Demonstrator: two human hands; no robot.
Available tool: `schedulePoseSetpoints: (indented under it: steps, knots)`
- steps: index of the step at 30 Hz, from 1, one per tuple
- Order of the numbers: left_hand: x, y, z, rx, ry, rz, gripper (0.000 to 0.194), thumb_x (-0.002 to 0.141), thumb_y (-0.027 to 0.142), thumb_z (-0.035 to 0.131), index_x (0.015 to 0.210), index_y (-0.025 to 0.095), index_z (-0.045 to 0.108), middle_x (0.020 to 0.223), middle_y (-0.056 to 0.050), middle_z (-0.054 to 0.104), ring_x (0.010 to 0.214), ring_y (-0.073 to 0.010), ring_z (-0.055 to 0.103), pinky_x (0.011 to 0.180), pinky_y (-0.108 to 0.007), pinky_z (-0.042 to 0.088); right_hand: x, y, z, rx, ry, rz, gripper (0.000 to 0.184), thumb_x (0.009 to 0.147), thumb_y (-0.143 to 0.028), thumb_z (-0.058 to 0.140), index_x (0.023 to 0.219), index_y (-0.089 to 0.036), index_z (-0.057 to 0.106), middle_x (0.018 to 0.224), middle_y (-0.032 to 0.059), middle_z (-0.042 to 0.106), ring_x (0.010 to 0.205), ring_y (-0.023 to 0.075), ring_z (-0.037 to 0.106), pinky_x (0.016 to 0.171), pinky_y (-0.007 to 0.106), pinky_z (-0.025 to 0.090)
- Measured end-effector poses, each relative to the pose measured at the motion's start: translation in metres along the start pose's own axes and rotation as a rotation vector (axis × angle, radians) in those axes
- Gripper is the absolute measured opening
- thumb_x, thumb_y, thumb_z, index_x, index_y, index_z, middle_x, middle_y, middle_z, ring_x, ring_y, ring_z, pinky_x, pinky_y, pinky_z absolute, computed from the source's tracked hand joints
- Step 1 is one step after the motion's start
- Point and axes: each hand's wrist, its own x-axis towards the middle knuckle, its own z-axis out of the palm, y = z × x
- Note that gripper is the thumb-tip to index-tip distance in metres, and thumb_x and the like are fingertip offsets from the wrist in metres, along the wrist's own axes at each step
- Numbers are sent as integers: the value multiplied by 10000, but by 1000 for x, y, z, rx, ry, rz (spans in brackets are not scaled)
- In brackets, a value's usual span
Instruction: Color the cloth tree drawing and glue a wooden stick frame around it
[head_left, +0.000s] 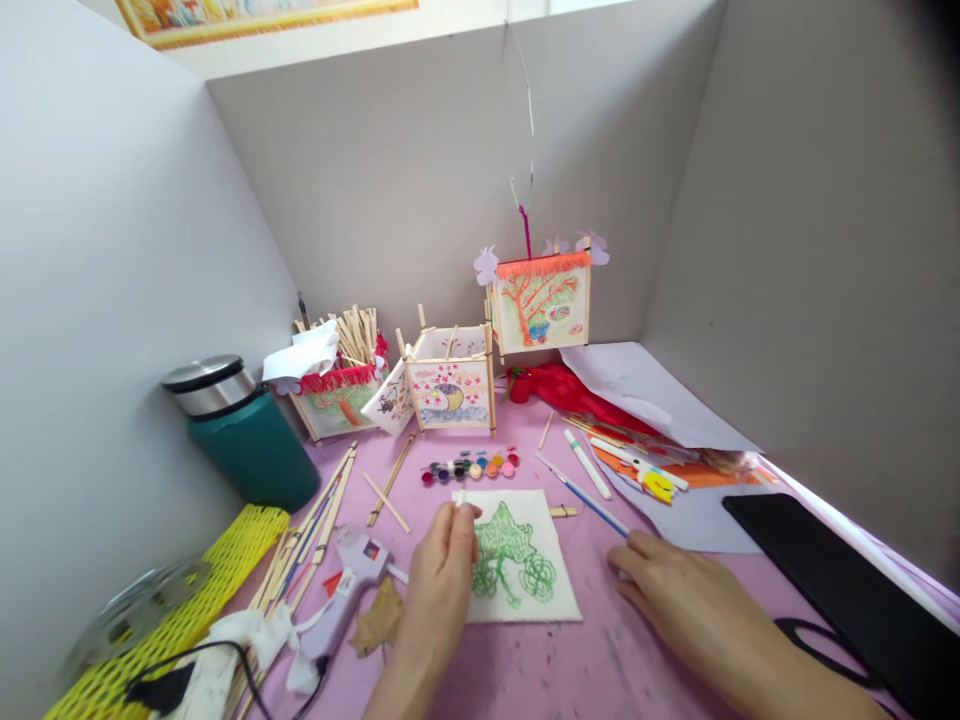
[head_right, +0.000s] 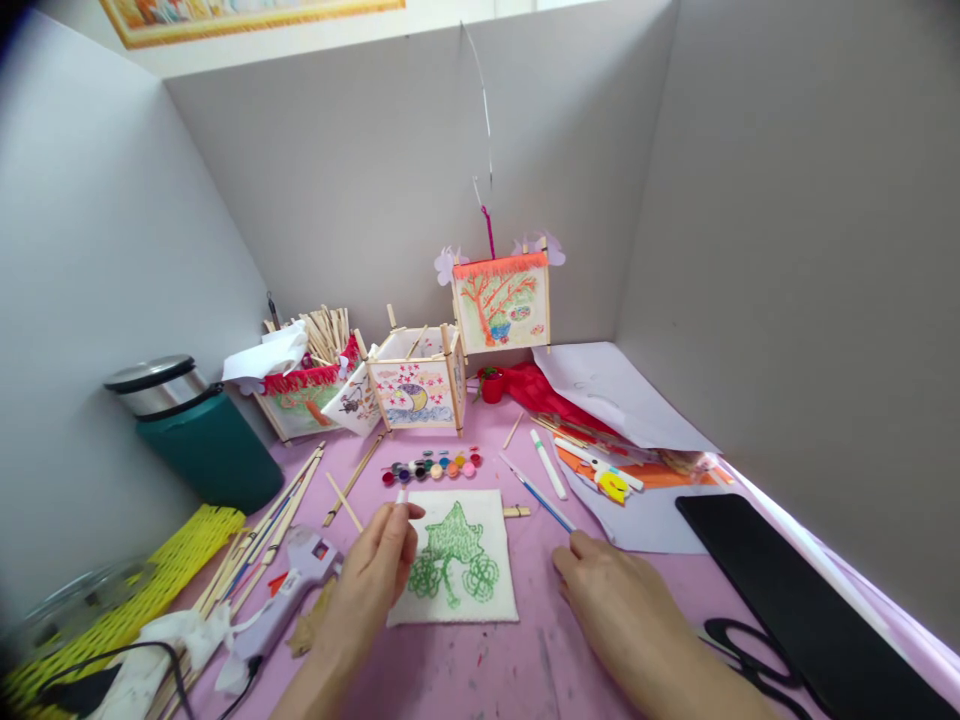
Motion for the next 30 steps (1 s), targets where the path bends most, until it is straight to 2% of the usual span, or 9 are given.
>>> schedulePoseSetpoints:
  steps: [3,5,7,9,11,15,21,26,30]
  knots:
    - [-6,3,6,83,-162,71,363,890,476,352,837,181,557,602,51,414,539,-80,380,493,-192,289,3,3,4,166,18,-19,218,819,-158,443,754,-204,646,792,77,616,702,213,601,621,320,400]
    - [-9,5,7,134,-222,135,322,892,433,382,890,188,591,656,34,480,609,-97,431,549,-202,329,14,-3,-4,398,38,-42,206,855,-242,446,840,-210,649,813,63,613,727,199,594,663,323,419]
    - [-11,6,8,168,-244,176,295,892,396,404,980,207,612,751,13,561,692,-115,486,617,-213,371,29,-14,-15,730,25,-20,225,872,-333,455,975,-216,617,773,33,606,681,171,582,643,305,438]
    - [-10,5,7,192,-230,187,303,891,380,413,1059,226,612,839,-6,609,761,-132,525,679,-228,400,42,-30,-25,1077,14,3,234,852,-381,490,963,-199,589,688,-2,580,609,144,562,606,285,453]
    - [-8,5,6,213,-211,195,314,887,370,423,1099,234,609,905,-21,634,810,-144,549,727,-244,416,52,-45,-29,1260,48,5,245,806,-396,564,925,-183,586,675,-8,584,624,139,565,617,276,460]
    - [-6,3,7,262,-195,221,289,879,337,444,1086,253,628,937,-20,656,838,-147,580,751,-250,430,60,-60,-24,1414,112,95,321,745,-437,632,915,-167,601,639,-15,585,593,125,551,605,264,455]
    - [-6,-1,10,356,-172,225,272,861,289,477,1076,267,642,967,-21,680,858,-148,612,753,-242,446,60,-61,-9,1520,39,128,339,722,-432,666,905,-153,605,616,-24,577,557,102,527,546,229,446]
    - [-6,-2,11,470,-146,291,274,855,252,470,1065,256,647,873,-35,682,792,-161,627,699,-249,458,61,-60,-6,1565,-6,143,338,743,-416,664,937,-147,595,601,-27,578,555,97,524,547,221,443]
    - [-5,-2,10,474,-128,318,274,857,251,462,1058,237,648,880,-56,683,794,-172,632,700,-255,469,61,-58,-4,1715,-76,173,285,785,-409,631,902,-153,581,595,-29,560,530,82,495,529,207,416]
